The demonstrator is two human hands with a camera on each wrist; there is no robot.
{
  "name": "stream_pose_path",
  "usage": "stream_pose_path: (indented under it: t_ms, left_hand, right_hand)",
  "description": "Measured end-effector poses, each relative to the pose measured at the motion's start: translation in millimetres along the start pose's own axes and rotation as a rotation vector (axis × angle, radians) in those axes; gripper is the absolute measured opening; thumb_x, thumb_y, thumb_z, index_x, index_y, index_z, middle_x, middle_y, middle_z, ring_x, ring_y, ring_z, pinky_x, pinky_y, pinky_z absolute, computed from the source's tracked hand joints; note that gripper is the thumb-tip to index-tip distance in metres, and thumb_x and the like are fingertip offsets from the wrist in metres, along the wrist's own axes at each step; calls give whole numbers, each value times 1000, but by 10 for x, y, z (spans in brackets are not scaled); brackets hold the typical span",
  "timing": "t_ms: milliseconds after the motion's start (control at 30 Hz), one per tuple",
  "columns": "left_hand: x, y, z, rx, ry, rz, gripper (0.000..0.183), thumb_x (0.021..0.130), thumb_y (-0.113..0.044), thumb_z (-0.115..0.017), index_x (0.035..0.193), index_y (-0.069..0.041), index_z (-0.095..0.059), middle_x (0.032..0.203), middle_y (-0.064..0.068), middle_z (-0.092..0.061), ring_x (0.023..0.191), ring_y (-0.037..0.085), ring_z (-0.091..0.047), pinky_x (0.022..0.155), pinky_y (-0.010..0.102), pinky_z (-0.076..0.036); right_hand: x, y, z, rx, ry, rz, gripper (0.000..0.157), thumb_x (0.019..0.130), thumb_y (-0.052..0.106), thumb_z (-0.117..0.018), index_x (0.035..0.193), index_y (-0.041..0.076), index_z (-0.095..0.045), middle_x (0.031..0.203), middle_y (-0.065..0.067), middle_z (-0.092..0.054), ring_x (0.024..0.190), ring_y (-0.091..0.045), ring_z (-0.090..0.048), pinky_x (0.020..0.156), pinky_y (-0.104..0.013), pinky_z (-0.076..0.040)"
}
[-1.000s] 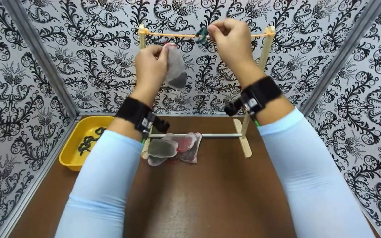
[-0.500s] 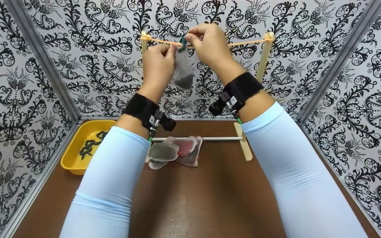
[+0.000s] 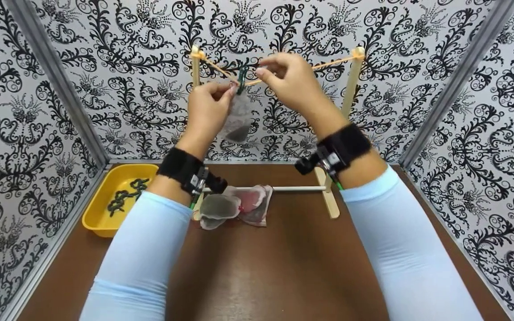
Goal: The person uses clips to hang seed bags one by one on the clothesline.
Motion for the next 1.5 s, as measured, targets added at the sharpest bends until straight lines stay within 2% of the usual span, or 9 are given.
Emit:
stream_pose_path:
  t_ms: [300,500,700,867,967,1100,1200,1367,1500]
  left_hand:
    - [-248,490,173,37,-46,-53,24,110,-21,-76,130,-8,-80,115,9,-79,97,20,-73,82,27,-66]
    - [-414,888,462,136,-65,-52,25,109,-23,-77,126,-5,-82,117,14,-80,102,23,-71,90,30,-63]
    - [-588,1533,1020,474,39,103,40,113,-36,-67,138,-7,-77,138,21,-78,121,40,-74,106,58,-62]
    - [-667,2227,1484,677,126,239,32,107,-31,-65,97,-2,-72,90,18,-72,76,33,-66,63,45,-57]
    - [-729,2510,1720,801,213,297,26,100,-24,-68,85,-3,-68,85,17,-67,73,32,-61,60,42,-52]
    - [-815,2645,1892,974,342,325,19,92,-13,-66,87,4,-71,95,28,-70,85,41,-64,78,52,-58]
    - [-890,2657,1930,999,399,389,18,93,-11,-67,92,7,-72,96,28,-70,86,40,-65,81,52,-61]
    - [-1023,2573,1893,967,415,469,26,95,-14,-77,103,10,-69,98,26,-68,88,39,-63,76,47,-59]
    - [-995,2624,1850,998,404,435,27,91,-10,-77,102,12,-66,96,28,-66,87,40,-63,73,46,-59]
  right_hand:
    - [-577,-514,165,84,-131,84,31,114,32,-70,135,12,-78,121,-6,-79,104,-13,-70,93,-21,-61]
    - [-1066,-1133,228,-11,-164,78,32,112,30,-73,131,4,-79,113,-13,-81,96,-23,-73,81,-16,-61]
    - [-1498,-1992,112,-165,4,-136,36,112,37,-72,126,5,-80,120,-18,-82,110,-36,-77,101,-48,-67]
    - [-1781,-2698,-70,-214,141,-318,32,109,33,-77,127,7,-80,128,-19,-82,116,-39,-77,108,-62,-62]
    - [-1903,-2989,-208,-237,222,-389,32,106,28,-81,127,4,-79,125,-21,-82,110,-37,-78,103,-60,-64]
    - [-2029,-3232,-307,-276,285,-457,34,99,23,-87,123,1,-78,118,-20,-82,103,-35,-78,99,-59,-64]
    - [-2066,-3313,-321,-307,297,-473,32,96,18,-89,119,0,-77,116,-20,-82,105,-38,-77,103,-61,-62]
    - [-2049,-3335,-326,-321,286,-491,28,95,12,-89,116,-2,-77,118,-24,-81,109,-42,-76,107,-62,-61]
    - [-2042,-3322,-334,-320,290,-499,28,94,11,-88,114,-2,-75,114,-23,-79,106,-40,-74,104,-60,-61]
Point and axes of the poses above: each hand's wrist, its own x-axis towards the middle knuckle, its own z-axis out of the back of the hand, y = z × x, the point moved 4 cm from there along x, towards the middle knuckle
